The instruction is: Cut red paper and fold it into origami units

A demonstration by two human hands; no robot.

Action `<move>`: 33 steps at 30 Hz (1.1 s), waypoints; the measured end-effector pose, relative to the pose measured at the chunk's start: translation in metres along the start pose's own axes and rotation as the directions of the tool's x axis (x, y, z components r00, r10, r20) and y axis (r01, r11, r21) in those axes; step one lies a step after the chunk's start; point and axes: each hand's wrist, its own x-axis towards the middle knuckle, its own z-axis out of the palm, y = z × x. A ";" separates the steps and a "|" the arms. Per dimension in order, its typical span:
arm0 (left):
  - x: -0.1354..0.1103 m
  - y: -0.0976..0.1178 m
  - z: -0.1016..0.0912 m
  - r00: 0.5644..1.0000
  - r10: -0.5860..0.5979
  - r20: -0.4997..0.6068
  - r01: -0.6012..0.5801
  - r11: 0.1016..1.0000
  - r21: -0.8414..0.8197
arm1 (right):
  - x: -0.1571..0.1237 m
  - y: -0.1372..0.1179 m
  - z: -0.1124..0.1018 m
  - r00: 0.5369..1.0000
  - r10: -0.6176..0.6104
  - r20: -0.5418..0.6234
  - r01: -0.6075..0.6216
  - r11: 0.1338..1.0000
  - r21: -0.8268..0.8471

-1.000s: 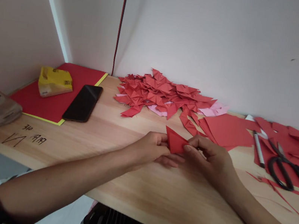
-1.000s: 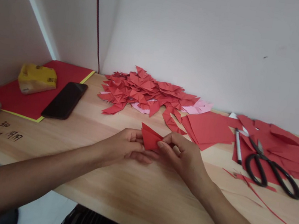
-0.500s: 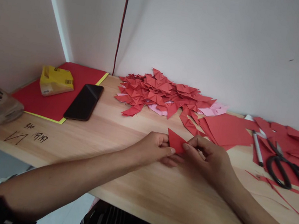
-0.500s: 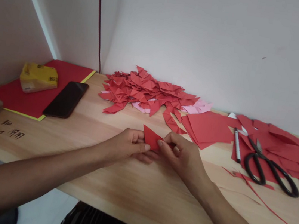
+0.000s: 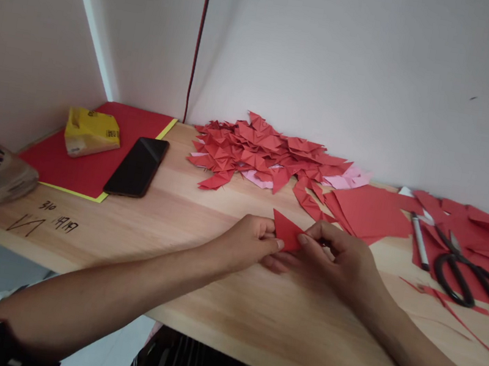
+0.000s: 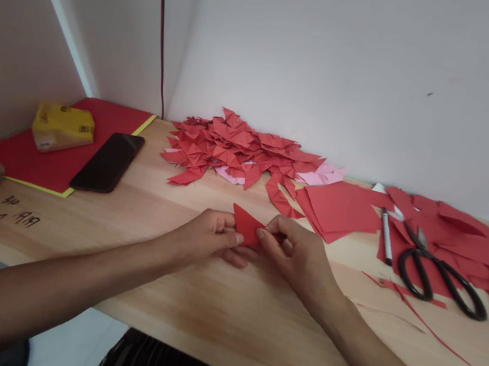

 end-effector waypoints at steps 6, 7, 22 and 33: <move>0.002 -0.003 -0.003 1.000 0.029 0.011 -0.029 0.999 0.042 | 0.000 0.004 0.001 0.993 0.111 0.031 -0.114 0.985 0.132; 0.002 -0.003 -0.003 0.999 0.041 0.015 -0.042 0.998 0.044 | 0.000 0.004 0.002 0.992 0.116 0.043 -0.121 0.982 0.143; 0.001 0.005 0.003 0.998 0.028 -0.049 -0.022 0.992 0.122 | 0.004 0.003 -0.006 0.978 0.074 0.195 -0.071 0.997 -0.022; 0.004 0.000 0.000 0.998 0.063 0.012 -0.064 0.989 0.134 | 0.001 0.003 -0.004 0.984 0.047 0.173 -0.051 0.999 0.017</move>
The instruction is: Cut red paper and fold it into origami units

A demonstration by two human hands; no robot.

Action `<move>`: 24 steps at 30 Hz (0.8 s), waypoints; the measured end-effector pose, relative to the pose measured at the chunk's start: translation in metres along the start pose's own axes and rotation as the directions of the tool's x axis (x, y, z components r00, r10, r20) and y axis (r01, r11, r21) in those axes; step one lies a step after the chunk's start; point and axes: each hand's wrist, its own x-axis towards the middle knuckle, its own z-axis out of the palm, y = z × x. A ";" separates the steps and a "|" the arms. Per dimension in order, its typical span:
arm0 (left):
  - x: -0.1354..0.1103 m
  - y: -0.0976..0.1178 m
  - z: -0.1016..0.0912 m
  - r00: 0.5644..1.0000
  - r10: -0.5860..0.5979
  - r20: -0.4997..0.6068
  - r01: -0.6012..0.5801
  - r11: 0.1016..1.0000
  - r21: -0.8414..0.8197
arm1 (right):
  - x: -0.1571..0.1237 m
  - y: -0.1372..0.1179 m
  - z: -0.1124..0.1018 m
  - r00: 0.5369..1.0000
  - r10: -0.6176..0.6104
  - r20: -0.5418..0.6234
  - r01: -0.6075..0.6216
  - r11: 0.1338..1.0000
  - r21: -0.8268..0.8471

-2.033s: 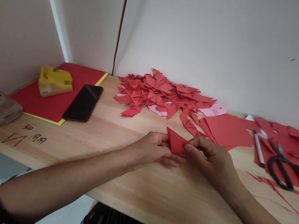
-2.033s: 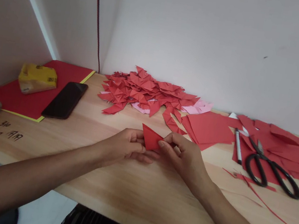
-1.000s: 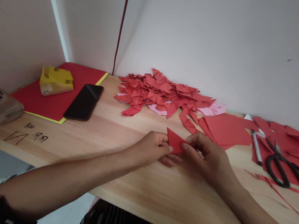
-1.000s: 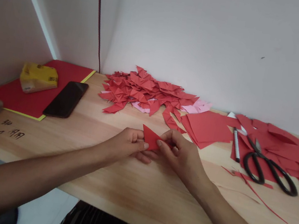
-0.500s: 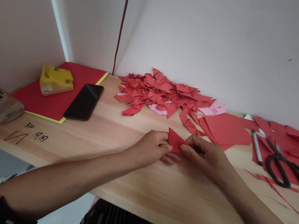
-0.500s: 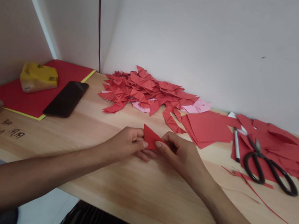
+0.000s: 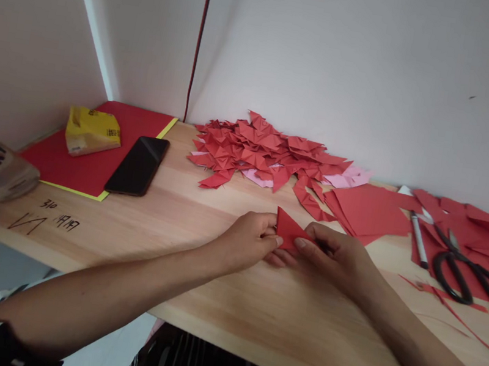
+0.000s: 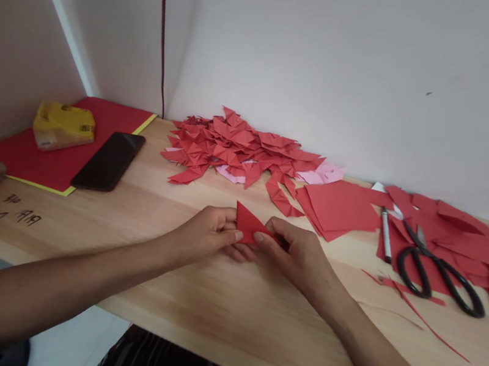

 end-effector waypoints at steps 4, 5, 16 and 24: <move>0.000 -0.002 -0.003 1.000 0.010 0.007 -0.011 1.000 0.014 | 0.000 0.002 0.001 1.000 -0.005 -0.017 0.004 1.000 -0.028; -0.001 -0.003 -0.004 1.000 0.017 0.009 -0.017 1.000 0.018 | 0.000 0.002 0.001 1.000 -0.011 -0.026 0.010 0.999 -0.032; -0.001 -0.001 -0.004 0.999 0.036 0.008 -0.037 0.999 0.033 | -0.001 -0.001 0.003 0.998 -0.007 -0.055 0.006 1.000 -0.028; -0.001 -0.003 -0.006 0.999 0.035 0.017 -0.035 0.999 0.021 | 0.001 -0.002 0.003 0.997 -0.019 -0.069 0.018 1.000 -0.026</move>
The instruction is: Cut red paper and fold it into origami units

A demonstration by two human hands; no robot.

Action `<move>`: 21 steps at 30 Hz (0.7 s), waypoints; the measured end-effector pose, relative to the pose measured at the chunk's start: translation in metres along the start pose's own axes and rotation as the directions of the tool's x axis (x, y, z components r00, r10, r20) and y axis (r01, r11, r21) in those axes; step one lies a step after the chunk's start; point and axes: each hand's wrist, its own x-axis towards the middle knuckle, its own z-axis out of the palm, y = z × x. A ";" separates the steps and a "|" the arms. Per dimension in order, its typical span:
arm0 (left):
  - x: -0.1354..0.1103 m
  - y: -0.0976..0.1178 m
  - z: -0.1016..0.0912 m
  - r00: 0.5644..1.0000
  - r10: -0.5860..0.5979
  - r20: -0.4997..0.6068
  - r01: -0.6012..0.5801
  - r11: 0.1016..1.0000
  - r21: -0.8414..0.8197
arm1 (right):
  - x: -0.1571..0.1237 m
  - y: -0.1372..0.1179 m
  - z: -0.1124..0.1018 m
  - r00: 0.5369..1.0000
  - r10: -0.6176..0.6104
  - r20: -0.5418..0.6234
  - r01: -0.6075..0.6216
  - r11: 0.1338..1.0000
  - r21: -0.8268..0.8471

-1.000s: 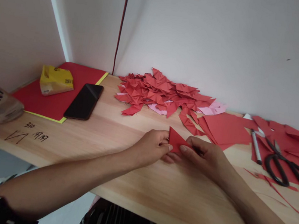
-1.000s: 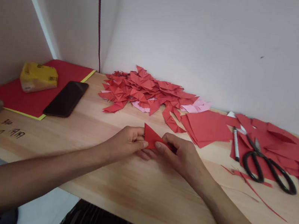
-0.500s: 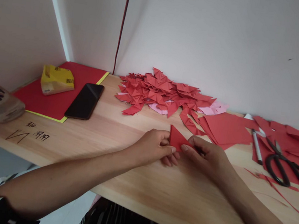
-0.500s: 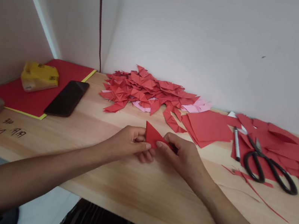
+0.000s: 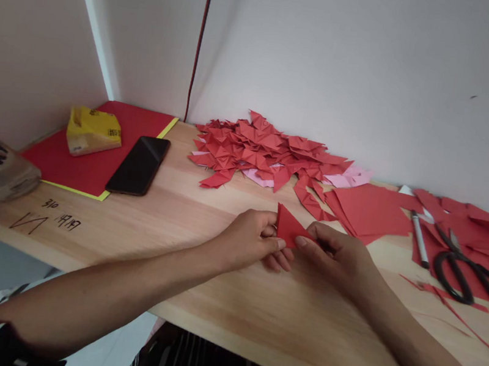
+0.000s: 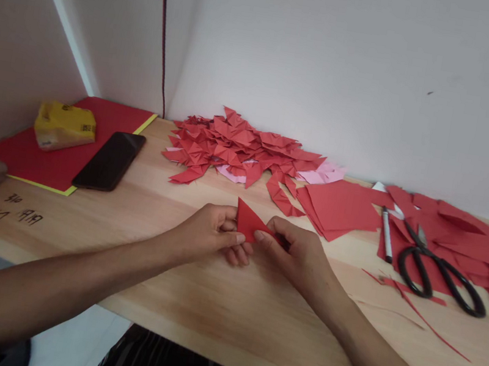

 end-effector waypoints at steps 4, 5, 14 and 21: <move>0.001 0.000 0.001 1.000 -0.009 -0.002 0.009 1.000 0.008 | 0.000 0.001 -0.001 0.999 0.026 0.041 -0.027 0.999 0.019; 0.001 0.000 0.001 1.000 -0.013 -0.005 0.013 1.000 0.008 | 0.000 0.001 -0.001 0.998 0.027 0.050 -0.028 0.999 0.025; 0.001 0.005 0.003 0.999 -0.033 -0.010 0.034 0.996 0.087 | -0.001 0.002 0.000 0.997 0.011 0.075 -0.012 1.000 0.012; 0.002 0.000 0.001 0.999 0.000 0.035 -0.005 0.986 0.165 | -0.003 0.000 0.001 0.994 -0.025 0.104 0.027 1.000 -0.010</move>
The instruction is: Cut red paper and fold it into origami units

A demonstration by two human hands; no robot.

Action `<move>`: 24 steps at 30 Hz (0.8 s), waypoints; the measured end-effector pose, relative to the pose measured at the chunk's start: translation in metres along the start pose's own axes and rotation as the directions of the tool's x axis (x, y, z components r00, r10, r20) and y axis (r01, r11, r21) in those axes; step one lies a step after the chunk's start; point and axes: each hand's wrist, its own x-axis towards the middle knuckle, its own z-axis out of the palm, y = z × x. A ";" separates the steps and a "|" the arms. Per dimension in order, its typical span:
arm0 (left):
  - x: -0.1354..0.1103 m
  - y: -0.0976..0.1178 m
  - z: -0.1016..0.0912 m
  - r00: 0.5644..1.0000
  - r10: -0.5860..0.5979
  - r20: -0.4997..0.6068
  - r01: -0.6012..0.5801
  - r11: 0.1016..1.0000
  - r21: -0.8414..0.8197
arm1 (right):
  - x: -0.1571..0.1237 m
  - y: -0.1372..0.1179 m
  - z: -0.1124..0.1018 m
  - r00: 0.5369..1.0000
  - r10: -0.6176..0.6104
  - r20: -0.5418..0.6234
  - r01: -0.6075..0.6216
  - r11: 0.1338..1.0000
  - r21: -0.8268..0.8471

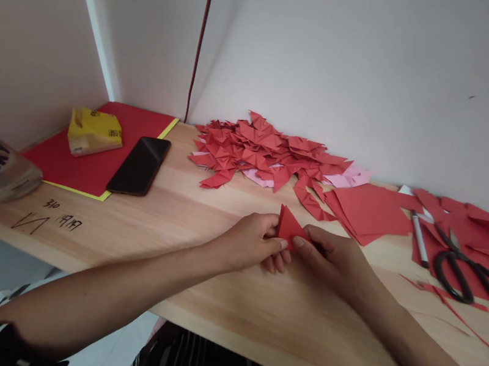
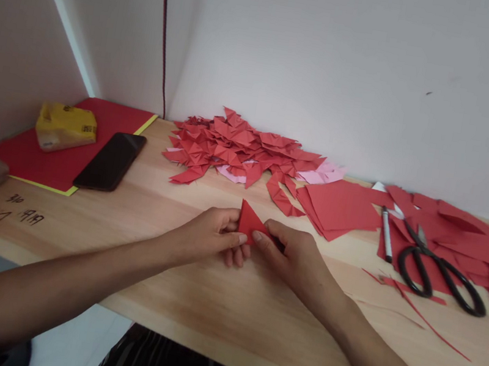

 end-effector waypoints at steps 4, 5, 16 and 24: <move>-0.001 0.001 0.000 1.000 0.009 0.014 -0.009 0.999 0.033 | 0.000 0.000 0.001 1.000 -0.013 -0.001 0.013 1.000 -0.012; -0.001 0.001 0.000 1.000 0.008 0.014 -0.009 0.999 0.040 | 0.000 -0.001 0.001 1.000 -0.013 0.005 0.013 1.000 -0.007; -0.003 0.004 0.001 1.000 -0.012 0.013 0.011 0.998 0.065 | 0.000 -0.004 0.000 1.000 -0.007 -0.016 0.007 1.000 -0.016; -0.002 0.002 0.000 1.000 0.021 0.007 -0.022 0.997 0.080 | -0.001 -0.004 0.002 0.998 -0.002 -0.065 -0.002 0.998 -0.066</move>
